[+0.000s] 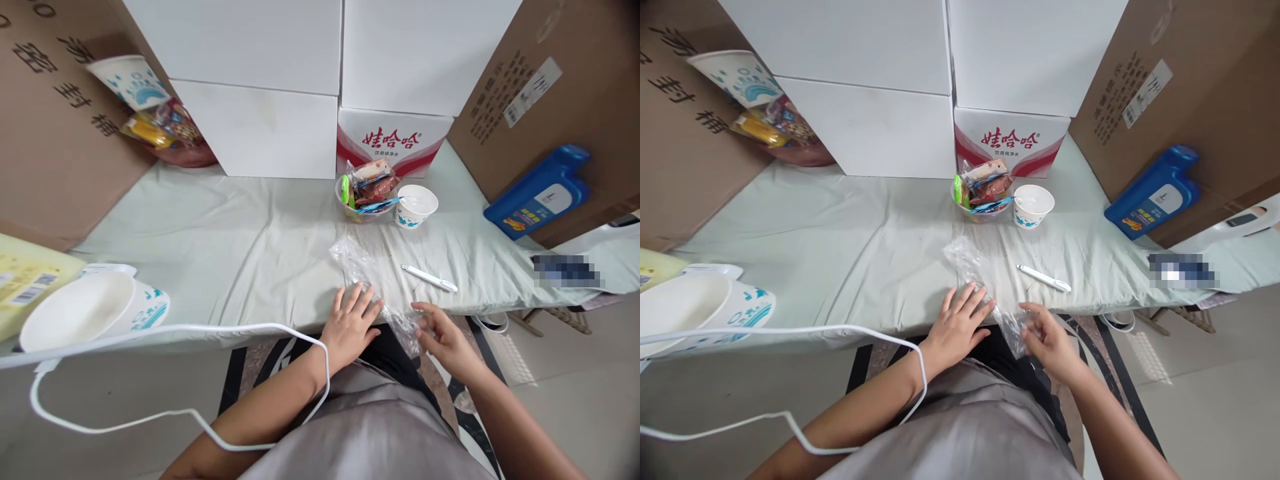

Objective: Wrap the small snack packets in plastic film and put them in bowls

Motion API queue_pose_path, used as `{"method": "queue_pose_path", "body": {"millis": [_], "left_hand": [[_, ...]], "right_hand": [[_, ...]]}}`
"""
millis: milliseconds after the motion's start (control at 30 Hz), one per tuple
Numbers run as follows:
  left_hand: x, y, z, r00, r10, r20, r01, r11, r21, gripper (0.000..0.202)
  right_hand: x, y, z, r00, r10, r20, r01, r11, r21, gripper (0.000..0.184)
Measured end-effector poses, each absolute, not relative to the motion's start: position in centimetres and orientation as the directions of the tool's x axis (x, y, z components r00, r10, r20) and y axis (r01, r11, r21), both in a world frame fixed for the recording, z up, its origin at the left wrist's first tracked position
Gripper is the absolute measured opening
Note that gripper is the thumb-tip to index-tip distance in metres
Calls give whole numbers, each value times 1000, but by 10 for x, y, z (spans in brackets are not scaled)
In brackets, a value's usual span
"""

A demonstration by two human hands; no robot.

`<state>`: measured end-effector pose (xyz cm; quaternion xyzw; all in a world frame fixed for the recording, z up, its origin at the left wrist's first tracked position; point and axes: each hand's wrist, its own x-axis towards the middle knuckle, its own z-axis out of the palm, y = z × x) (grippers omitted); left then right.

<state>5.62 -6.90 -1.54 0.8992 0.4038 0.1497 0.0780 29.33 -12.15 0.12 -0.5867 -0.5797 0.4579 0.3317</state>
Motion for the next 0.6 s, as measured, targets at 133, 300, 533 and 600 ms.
{"method": "queue_pose_path", "body": {"millis": [133,300,533,600], "left_hand": [[44,-65,-16,729,654,202,582,-747,320,40],[36,-64,-12,747,646,159,551,-735,397,47],[38,-58,-13,656,740,150,546,-602,582,91],[38,-57,-13,653,745,138,524,-575,628,98]], "right_hand": [[287,-133,20,-416,877,-239,232,-151,-961,21],[271,-97,45,-472,865,-169,-12,-198,-980,39],[246,-16,51,-319,920,-229,-177,-295,-939,43],[241,2,46,-308,910,-278,-212,-350,-912,35]]}}
